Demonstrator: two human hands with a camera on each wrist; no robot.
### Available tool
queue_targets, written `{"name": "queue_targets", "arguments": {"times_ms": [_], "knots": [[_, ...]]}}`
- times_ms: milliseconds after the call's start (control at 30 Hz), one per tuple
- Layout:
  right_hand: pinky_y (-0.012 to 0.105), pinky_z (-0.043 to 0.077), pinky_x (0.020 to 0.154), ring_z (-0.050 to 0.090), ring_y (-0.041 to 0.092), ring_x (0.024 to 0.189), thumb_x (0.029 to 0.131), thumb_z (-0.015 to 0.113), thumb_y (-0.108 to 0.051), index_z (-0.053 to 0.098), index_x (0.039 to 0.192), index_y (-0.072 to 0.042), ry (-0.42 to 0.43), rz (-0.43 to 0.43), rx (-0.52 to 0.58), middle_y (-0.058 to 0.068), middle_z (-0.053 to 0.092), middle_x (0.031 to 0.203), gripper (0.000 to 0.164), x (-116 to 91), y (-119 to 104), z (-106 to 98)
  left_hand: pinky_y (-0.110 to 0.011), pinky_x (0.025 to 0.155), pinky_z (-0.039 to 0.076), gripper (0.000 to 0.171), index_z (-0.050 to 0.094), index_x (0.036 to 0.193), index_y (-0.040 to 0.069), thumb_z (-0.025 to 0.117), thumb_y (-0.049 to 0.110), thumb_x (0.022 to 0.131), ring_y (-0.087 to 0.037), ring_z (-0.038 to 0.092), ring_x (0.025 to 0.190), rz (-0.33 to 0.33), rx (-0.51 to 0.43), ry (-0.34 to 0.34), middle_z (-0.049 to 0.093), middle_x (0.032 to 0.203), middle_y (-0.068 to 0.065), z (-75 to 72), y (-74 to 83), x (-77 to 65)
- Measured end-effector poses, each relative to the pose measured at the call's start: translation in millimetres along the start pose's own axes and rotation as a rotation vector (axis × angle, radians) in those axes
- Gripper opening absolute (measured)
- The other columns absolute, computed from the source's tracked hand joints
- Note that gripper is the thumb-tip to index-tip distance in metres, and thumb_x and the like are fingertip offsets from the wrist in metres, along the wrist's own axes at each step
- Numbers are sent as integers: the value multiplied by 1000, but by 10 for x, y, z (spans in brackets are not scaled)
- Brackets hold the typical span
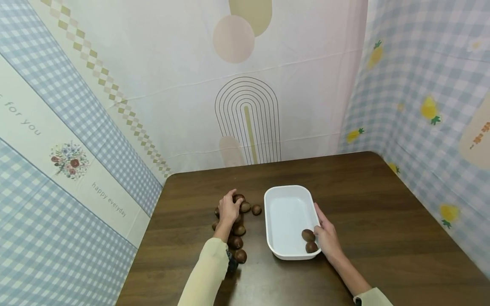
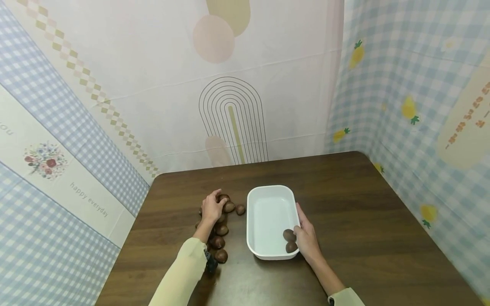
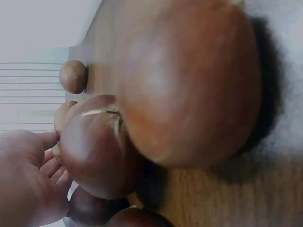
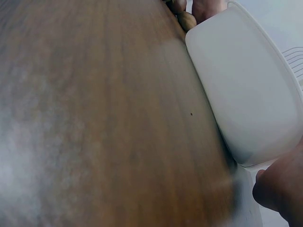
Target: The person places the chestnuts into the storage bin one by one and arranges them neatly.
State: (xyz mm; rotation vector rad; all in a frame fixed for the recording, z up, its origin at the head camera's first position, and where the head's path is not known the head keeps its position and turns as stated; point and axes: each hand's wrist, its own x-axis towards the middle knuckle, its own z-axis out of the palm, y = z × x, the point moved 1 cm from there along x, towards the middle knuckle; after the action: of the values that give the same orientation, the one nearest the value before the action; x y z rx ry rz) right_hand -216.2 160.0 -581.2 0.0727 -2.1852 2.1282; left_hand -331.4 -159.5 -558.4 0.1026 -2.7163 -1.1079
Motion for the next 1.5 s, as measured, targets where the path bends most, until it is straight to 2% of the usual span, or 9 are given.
{"name": "queue_targets", "arguments": {"times_ms": [267,600,833,1133,1333,1500], "knots": [[5,26,107,20,32,158,82,40,21,25,167,0,5,-6,-7,17,22,173,89,7,-4,6,-56,109,49,38,70,137,6,76,18,101,-41,62,130,-7,7,-32,71,136,-14,-55,16,22],[5,27,107,20,31,158,84,40,20,24,168,-2,5,21,-5,16,22,173,88,-12,-4,-3,-53,107,51,38,72,136,8,77,20,101,-35,66,123,-31,-12,-99,72,132,-12,-65,1,33],[4,27,106,19,31,158,84,40,19,24,168,-3,7,25,-14,15,22,174,88,-15,-13,-2,-53,107,52,37,72,135,8,77,20,100,-35,67,122,-1,-14,-129,72,132,-12,-100,2,22],[6,28,109,17,34,158,84,38,19,21,168,0,-14,11,-2,19,19,174,88,-24,-34,0,-51,105,54,37,71,136,5,75,17,102,-33,69,122,35,-10,-175,72,133,-13,-154,-26,37],[5,27,108,18,32,158,85,39,19,21,168,-2,-14,19,-16,18,20,174,88,-21,-25,-9,-51,106,53,36,71,135,5,75,16,102,-32,69,121,63,4,-162,72,132,-13,-196,-22,83],[4,27,107,18,34,158,83,39,19,21,168,1,-15,3,-31,19,20,173,88,-11,-24,-4,-47,104,55,37,70,137,5,75,17,102,-31,69,122,89,-12,-140,72,133,-12,-236,50,118]]}}
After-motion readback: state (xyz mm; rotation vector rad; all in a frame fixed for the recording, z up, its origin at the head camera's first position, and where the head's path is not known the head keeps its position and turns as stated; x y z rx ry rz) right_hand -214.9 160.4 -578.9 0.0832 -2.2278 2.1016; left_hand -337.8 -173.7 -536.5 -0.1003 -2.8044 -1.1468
